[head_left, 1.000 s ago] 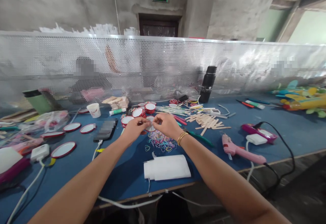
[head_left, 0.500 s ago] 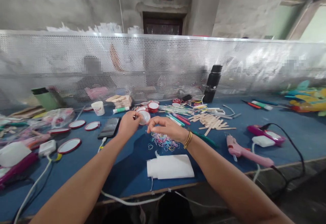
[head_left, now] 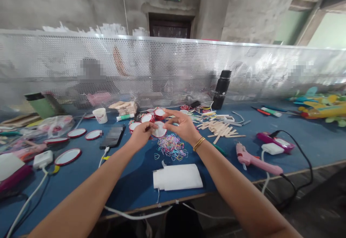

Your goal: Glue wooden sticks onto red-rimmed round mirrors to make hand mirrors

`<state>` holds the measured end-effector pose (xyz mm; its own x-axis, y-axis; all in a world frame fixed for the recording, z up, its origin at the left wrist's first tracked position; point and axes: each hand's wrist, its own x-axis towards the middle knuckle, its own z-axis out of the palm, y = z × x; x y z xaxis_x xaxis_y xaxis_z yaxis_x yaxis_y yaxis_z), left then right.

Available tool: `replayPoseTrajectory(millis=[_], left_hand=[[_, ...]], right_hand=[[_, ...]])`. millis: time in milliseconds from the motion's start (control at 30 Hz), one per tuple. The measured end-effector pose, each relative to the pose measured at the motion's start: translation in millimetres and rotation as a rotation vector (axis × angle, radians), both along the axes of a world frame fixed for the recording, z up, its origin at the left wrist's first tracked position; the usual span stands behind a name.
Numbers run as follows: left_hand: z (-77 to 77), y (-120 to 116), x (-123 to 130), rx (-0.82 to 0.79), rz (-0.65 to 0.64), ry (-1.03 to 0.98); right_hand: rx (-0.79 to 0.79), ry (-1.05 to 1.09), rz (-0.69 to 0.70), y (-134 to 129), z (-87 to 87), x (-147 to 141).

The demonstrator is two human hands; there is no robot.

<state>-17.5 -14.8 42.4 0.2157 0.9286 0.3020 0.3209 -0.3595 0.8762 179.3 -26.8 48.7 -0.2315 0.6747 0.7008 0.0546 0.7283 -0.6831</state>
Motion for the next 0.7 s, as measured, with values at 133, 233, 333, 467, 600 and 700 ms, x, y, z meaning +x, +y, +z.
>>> replayPoseTrajectory(millis=[133,233,333,467,600,700], left_hand=[[0.0,4,-3,-0.023,0.075,-0.161],[3.4,2,-3,-0.094,0.143,-0.284],[6.1,-1,-2,-0.152,0.132,-0.316],[7.5,-5,0,-0.219,0.059,-0.309],[11.3,-11,2,-0.266,0.030,-0.305],[15.4,-14,3,-0.293,0.030,-0.317]], right_hand=[[0.187,-0.236,-0.213,6,-3.1,6],[0.160,-0.415,-0.317,9,-12.7,1],[0.115,-0.487,-0.304,10,-20.3,-7],[0.083,-0.467,-0.256,10,-23.0,-14],[0.089,-0.404,-0.183,10,-23.3,-16],[0.079,-0.343,-0.129,8,-23.1,-17]])
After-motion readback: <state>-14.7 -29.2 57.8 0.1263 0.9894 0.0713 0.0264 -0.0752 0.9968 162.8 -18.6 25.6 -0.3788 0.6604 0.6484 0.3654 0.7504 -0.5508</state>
